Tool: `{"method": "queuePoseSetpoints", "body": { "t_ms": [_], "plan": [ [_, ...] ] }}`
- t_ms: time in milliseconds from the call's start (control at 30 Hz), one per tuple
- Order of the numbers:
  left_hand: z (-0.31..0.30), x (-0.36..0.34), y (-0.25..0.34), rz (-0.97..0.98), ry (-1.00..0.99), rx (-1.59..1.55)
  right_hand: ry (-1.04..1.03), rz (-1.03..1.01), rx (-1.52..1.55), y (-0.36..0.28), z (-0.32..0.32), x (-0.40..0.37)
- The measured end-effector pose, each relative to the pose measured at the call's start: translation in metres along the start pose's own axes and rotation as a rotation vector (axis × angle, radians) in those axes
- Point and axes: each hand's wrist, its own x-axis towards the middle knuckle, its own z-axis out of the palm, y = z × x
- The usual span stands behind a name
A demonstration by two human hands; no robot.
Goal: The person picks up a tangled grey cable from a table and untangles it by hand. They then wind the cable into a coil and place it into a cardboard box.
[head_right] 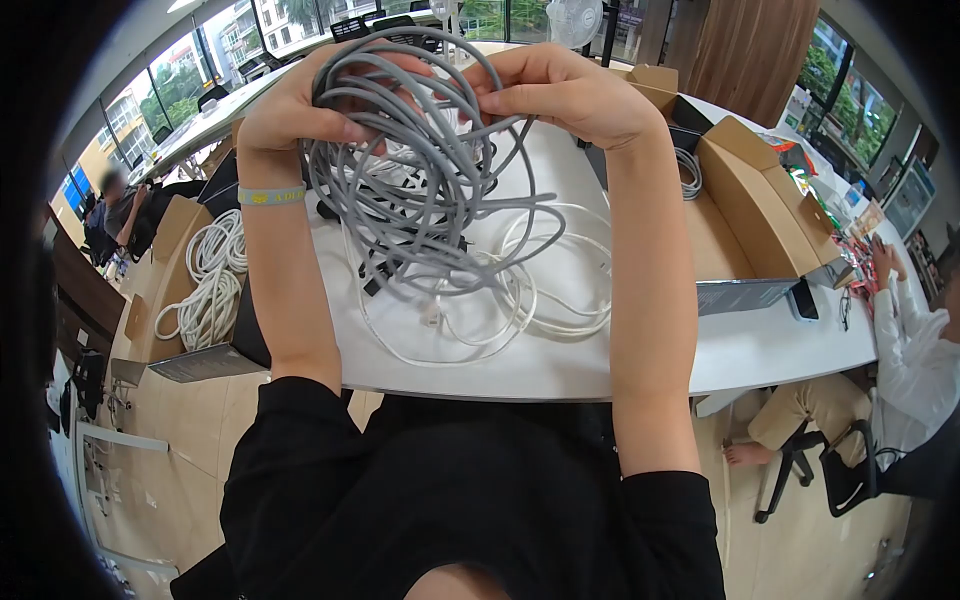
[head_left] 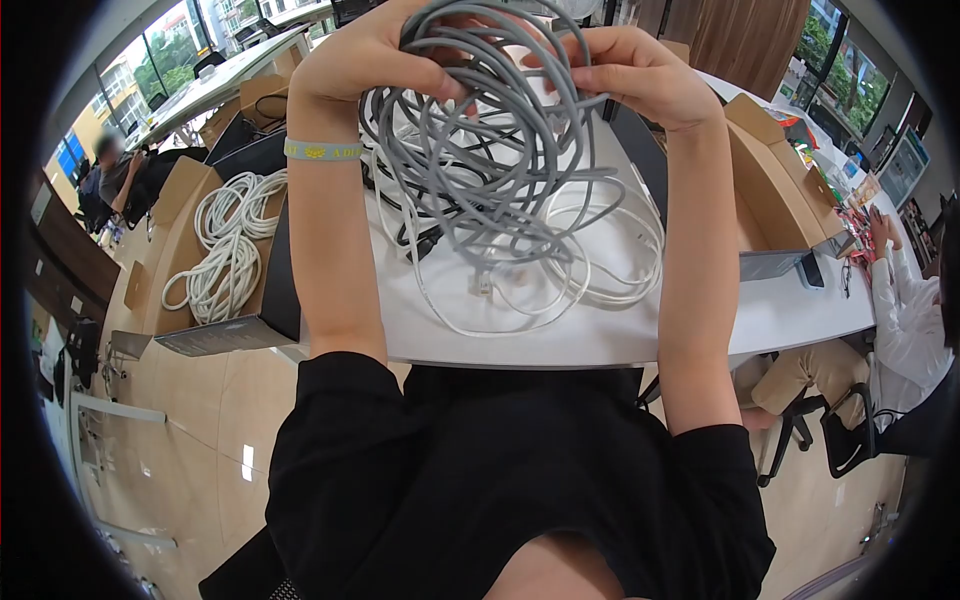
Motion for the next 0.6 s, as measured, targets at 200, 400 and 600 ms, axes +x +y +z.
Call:
{"method": "queuePoseSetpoints", "body": {
  "t_ms": [200,400,600],
  "plan": [
    [0.008,0.002,0.008,0.028,0.030,0.089,0.108,0.038,0.265,0.007,-0.008,-0.006],
    [-0.001,0.000,-0.005,0.130,0.034,0.082,0.185,-0.022,0.558,0.033,-0.022,-0.010],
    [-0.002,-0.003,-0.008,0.130,0.071,0.049,0.248,-0.091,0.748,0.059,-0.038,-0.003]
  ]
}}
